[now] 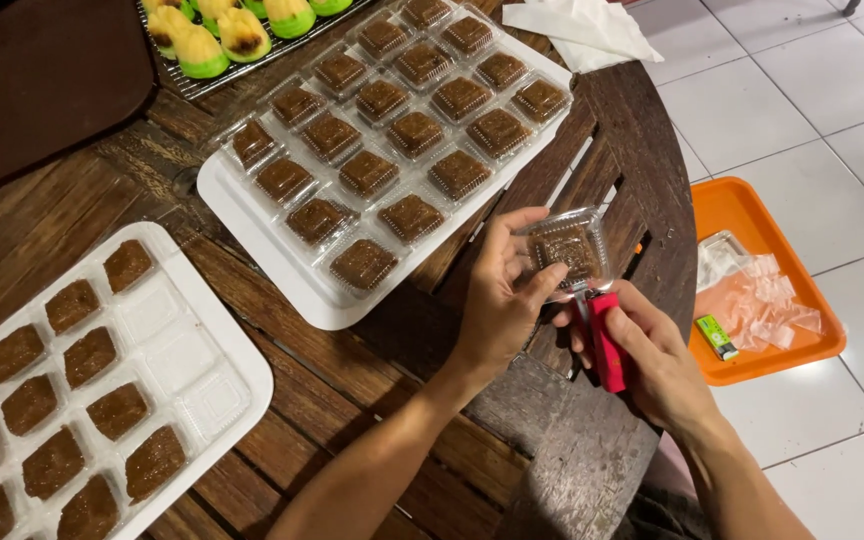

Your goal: The person is closing and stapling small plastic food containers on a wooden table.

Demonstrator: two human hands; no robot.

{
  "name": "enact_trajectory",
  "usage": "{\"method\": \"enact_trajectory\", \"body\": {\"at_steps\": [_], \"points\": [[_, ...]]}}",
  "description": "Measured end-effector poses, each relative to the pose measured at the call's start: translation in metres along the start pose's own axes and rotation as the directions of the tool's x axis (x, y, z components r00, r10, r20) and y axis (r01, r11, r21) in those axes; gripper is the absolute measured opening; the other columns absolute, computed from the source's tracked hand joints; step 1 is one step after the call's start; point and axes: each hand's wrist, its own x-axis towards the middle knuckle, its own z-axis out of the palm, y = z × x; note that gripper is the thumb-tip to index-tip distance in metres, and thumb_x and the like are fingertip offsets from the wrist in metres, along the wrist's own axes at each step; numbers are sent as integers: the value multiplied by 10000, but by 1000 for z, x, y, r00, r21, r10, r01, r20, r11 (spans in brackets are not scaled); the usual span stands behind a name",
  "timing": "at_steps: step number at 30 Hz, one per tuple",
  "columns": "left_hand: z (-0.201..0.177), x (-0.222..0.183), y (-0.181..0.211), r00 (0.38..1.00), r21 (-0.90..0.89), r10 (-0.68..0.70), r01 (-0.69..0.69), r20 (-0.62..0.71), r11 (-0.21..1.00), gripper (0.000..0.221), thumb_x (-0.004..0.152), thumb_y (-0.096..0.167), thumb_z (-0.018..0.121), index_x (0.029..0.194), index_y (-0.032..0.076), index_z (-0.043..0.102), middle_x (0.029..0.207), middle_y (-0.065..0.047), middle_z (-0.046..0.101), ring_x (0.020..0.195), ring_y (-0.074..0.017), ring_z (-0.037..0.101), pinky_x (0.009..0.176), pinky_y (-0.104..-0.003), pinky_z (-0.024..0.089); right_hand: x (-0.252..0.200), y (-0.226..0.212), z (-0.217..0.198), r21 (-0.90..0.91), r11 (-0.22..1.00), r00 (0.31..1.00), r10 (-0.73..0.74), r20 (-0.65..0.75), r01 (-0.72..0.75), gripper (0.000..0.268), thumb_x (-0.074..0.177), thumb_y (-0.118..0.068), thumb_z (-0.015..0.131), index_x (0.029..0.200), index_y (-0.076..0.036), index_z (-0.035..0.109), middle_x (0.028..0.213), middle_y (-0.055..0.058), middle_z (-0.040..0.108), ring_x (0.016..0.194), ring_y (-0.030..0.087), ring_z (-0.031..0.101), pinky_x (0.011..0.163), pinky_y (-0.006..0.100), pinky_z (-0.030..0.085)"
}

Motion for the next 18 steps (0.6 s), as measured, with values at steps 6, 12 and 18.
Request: {"method": "enact_trajectory", "body": {"at_steps": [6,12,18], "points": [[1,0,-3,1000,1,8,-8,7,1000,522,915,91,653,1407,70,478,1078,-195,547,837,-210,618,608,-312,629,1,7,3,54,998,999,-28,-22,30,431,1012,-270,531,1267,65,625,712,225,623,593,232,571,555,337,477],[0,-2,-13,999,10,28,-29,19,1000,533,920,96,647,1421,59,470,1087,-203,544,808,-196,609,545,-288,606,1,3,12,97,995,997,-22,-76,29,364,1013,-252,545,1188,54,637,627,215,574,526,216,544,506,279,430],[3,-3,-20,1000,8,25,-25,-8,1000,517,927,52,619,1420,59,465,1116,-209,527,818,-208,587,512,-294,585,1,7,14,94,995,994,-20,-109,30,340,1008,-249,557,1143,53,636,586,207,550,486,205,531,468,264,404]]}}
